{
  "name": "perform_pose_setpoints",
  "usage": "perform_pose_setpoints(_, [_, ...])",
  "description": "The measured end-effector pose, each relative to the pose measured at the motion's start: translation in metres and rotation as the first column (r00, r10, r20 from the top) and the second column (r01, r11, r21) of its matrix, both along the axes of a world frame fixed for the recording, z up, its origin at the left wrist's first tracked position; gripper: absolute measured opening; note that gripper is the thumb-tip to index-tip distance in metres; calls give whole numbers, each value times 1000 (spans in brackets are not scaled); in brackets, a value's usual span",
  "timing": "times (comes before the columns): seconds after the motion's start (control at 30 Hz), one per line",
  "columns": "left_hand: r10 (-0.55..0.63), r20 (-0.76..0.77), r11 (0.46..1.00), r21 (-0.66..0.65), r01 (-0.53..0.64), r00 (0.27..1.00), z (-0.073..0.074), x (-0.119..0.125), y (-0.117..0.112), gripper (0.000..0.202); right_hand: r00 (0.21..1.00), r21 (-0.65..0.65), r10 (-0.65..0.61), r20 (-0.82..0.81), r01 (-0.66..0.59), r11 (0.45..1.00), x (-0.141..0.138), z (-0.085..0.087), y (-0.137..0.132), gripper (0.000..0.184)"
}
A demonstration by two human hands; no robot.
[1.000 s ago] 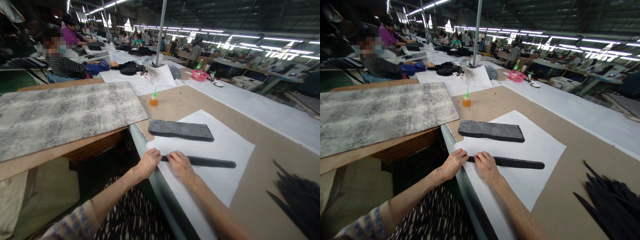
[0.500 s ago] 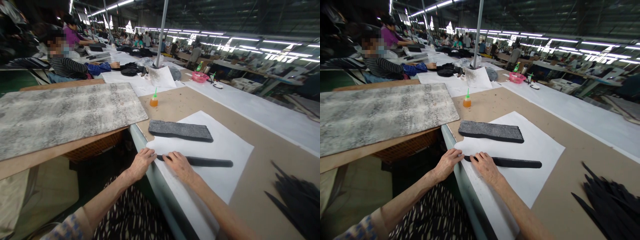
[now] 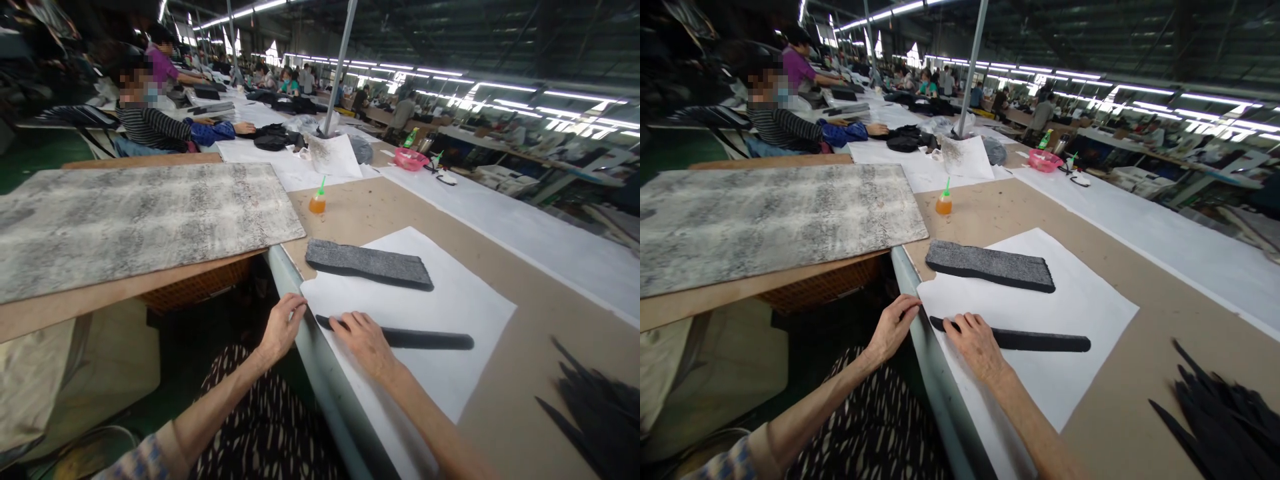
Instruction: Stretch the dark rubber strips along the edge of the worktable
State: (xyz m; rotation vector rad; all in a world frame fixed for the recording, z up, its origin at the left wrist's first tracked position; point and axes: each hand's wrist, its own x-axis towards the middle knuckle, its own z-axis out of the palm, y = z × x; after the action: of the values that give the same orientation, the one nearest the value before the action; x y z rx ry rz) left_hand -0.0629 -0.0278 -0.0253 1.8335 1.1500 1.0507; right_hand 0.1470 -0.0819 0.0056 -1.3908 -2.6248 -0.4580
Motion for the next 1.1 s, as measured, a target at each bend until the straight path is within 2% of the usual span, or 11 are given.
perform_pose_setpoints(0.07, [39,60,982,-185,-27,997,-2,-1,-1,31,1000,0,28,-8,-28,1000,-12,0,6,32])
perform_pose_setpoints(0.17, [1,110,927,-372,41,994,-9,0,1,40,999,-7,49,3,-48,999,-25,1,14,29])
perform_pose_setpoints(0.27, [-4,212,881,-461,104,977,-19,4,7,38,998,-15,54,15,-54,998,-29,1,18,30])
perform_pose_setpoints(0.4, [55,370,812,-557,174,927,-30,7,11,32,995,-16,97,14,-97,995,-22,-3,18,29])
perform_pose_setpoints(0.57, [119,407,755,-629,184,905,-41,0,11,29,986,13,169,-5,-169,985,-9,-9,17,26])
perform_pose_setpoints(0.73, [187,388,720,-679,143,902,-51,-14,11,29,991,20,132,-36,-131,991,3,-10,13,28])
perform_pose_setpoints(0.87, [212,392,714,-688,133,895,-61,-22,9,29,991,28,110,-74,-108,994,11,-10,8,28])
perform_pose_setpoints(1.1, [267,374,671,-734,108,888,-89,-38,9,26,989,23,128,-75,-127,992,24,-8,-2,30])
